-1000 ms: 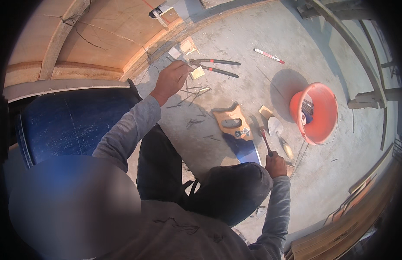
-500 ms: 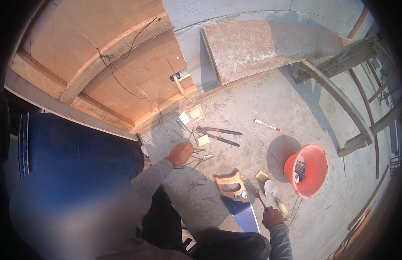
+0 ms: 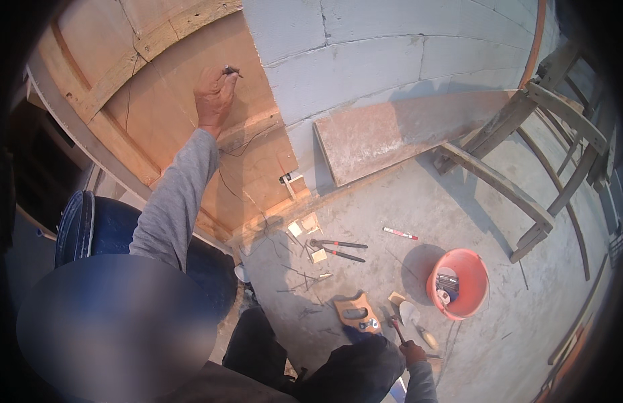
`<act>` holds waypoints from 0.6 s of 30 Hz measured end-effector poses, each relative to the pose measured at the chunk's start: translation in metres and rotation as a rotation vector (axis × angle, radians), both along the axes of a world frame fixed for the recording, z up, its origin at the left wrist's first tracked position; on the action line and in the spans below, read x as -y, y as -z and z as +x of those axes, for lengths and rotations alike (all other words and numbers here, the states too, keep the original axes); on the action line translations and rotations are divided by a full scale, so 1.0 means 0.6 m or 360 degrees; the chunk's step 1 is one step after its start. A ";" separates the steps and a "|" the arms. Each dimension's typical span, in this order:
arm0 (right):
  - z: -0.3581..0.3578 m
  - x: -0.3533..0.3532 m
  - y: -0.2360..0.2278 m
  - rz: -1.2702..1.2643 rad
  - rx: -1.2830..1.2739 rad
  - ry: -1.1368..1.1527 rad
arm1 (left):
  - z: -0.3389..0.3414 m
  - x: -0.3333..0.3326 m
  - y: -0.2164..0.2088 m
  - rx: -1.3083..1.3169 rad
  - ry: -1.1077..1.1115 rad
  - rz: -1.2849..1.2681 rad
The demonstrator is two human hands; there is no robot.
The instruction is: The person assembles a wooden structure by hammering nails into small wooden blocks and attaching them to a larger board. They use a hammer and pliers to secure the pieces and adjust the alignment. The person also moves a blue barrel and handles a small wooden block.
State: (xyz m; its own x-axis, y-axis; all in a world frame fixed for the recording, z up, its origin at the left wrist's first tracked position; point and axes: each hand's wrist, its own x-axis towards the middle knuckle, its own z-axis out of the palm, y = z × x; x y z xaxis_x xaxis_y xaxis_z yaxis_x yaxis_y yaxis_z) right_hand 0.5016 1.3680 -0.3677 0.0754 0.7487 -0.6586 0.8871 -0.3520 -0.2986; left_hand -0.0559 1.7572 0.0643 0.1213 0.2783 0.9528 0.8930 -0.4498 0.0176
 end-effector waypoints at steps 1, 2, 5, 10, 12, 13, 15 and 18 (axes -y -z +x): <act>0.004 0.018 0.016 0.0061 -0.0069 0.0067 | -0.013 -0.019 -0.010 -0.0004 -0.0002 -0.0035; 0.016 0.041 0.045 0.0131 -0.0128 0.0142 | -0.021 -0.042 -0.014 0.0002 0.0005 -0.0063; 0.044 0.115 0.137 0.0442 -0.0125 0.0119 | -0.012 -0.074 -0.003 -0.0196 -0.0122 0.0003; 0.042 0.129 0.122 0.0602 -0.0339 0.0376 | -0.007 -0.102 0.025 -0.0399 -0.0216 0.0205; -0.024 0.047 -0.011 0.0572 -0.0366 0.0387 | -0.021 -0.097 0.032 -0.0466 -0.0304 0.0266; -0.051 0.004 -0.087 0.0571 -0.0365 0.0396 | -0.027 -0.099 0.035 -0.0470 -0.0314 0.0286; -0.069 -0.075 -0.172 0.0899 -0.0453 0.0259 | -0.025 -0.113 0.035 -0.0427 -0.0307 0.0361; -0.109 -0.205 -0.226 0.1024 -0.0919 0.0256 | -0.019 -0.123 0.036 -0.0349 -0.0261 0.0452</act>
